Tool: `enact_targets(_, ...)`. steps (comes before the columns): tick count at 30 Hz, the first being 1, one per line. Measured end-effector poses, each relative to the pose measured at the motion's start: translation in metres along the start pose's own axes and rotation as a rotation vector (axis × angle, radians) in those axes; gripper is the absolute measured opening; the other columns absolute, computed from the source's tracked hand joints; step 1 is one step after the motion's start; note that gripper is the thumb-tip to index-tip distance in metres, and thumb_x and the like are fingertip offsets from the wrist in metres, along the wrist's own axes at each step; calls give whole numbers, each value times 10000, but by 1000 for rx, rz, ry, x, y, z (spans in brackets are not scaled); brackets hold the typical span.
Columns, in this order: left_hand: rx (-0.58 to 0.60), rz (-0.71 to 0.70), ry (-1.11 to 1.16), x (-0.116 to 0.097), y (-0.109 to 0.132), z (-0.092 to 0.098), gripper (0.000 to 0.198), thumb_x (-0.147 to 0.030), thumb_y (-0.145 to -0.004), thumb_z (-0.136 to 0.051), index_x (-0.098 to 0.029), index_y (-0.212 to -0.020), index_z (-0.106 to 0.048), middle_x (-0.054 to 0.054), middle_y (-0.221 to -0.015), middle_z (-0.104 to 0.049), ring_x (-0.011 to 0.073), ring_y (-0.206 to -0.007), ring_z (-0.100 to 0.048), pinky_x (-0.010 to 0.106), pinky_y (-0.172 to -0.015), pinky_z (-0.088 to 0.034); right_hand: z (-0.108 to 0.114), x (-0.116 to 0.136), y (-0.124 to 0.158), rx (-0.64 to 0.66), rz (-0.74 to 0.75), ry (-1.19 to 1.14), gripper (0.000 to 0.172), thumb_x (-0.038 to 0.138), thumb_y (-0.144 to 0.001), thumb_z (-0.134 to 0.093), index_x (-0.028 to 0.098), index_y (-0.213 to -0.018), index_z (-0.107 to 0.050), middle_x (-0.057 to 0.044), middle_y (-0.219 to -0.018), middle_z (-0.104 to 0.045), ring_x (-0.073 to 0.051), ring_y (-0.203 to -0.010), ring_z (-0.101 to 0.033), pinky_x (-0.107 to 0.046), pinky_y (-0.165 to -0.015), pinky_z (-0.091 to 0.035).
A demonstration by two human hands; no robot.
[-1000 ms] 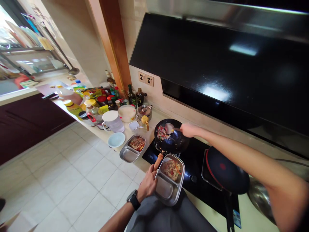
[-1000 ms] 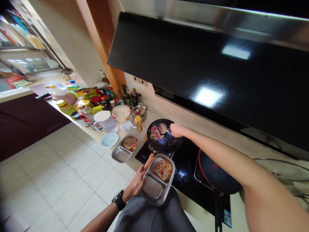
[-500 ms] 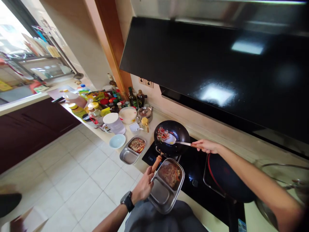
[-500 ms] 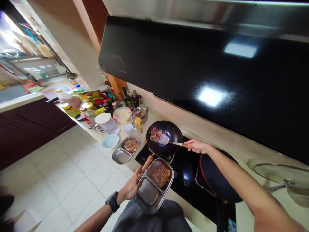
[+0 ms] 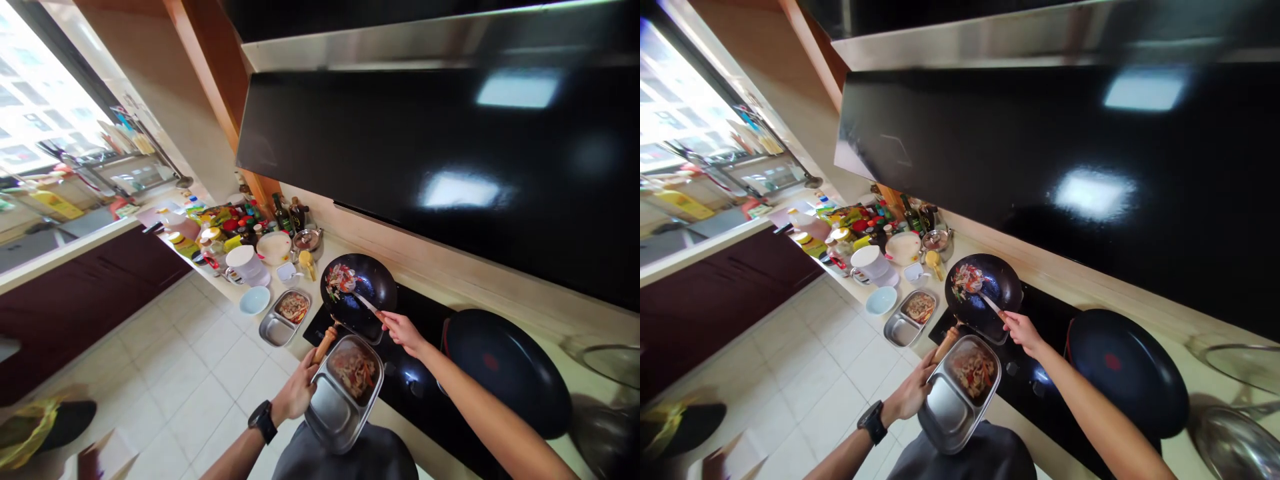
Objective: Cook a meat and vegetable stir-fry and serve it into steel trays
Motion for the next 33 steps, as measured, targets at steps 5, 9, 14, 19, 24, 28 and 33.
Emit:
enact_targets(5,-17,1,4,2,-1,2,459,-107,-736,-510,-232,-1096,-766,9,-1650,-418,309,-1549,-303,469,-1319,-206,-6,3,0,-6,73,-34,492,341,-871,-754,154,-1321,-691,34,-710,-553,-18,-444,-290,-151,-401,-173)
enact_targets(9,-29,9,-15,11,-4,3,439,-123,-762,-524,-211,-1125,-753,27,-1682,-371,311,-1545,-312,457,-1308,-226,-2,-4,8,-4,93,-72,574,321,-864,-752,157,-1403,-642,32,-734,-553,-20,-457,-289,-158,-415,-169)
enact_targets(14,-44,52,-52,24,-7,3,409,-133,-741,-528,-194,-1080,-748,41,-1698,-339,330,-1528,-334,457,-1289,-257,19,-3,29,-6,160,-88,634,366,-828,-779,169,-1414,-641,27,-763,-553,-18,-469,-275,-165,-422,-161)
enact_targets(19,4,26,-11,29,-9,0,398,-199,-804,-507,-201,-1123,-745,32,-1690,-354,323,-1549,-275,456,-1303,-211,41,0,51,-15,163,-63,639,407,-811,-796,168,-1389,-664,24,-768,-556,-11,-462,-280,-169,-414,-158)
enact_targets(24,-11,43,81,38,-15,1,594,-279,-849,-527,-153,-1427,-573,108,-1729,-236,349,-1576,-209,515,-1306,-166,57,-6,66,-51,137,-58,674,397,-822,-799,172,-1435,-634,13,-764,-577,-16,-466,-299,-163,-412,-173)
enact_targets(28,-4,38,145,35,-20,-3,664,-214,-808,-517,-164,-1470,-531,96,-1735,-219,323,-1566,-240,494,-1298,-213,63,-13,72,-69,106,-75,696,378,-830,-794,161,-1465,-605,9,-771,-580,-15,-466,-292,-163,-407,-167)
enact_targets(33,-31,-6,161,24,-26,-7,732,-120,-706,-493,-159,-1432,-580,69,-1718,-280,295,-1574,-224,487,-1311,-177,67,-24,76,-119,74,-73,693,367,-826,-796,159,-1459,-608,17,-741,-570,-23,-456,-290,-166,-403,-162)
Point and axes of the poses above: each hand's wrist, its own y-axis away from the middle knuckle, its own z-axis out of the back of the hand, x = y × z, the point moved 6 cm from there along -y, towards the middle knuckle
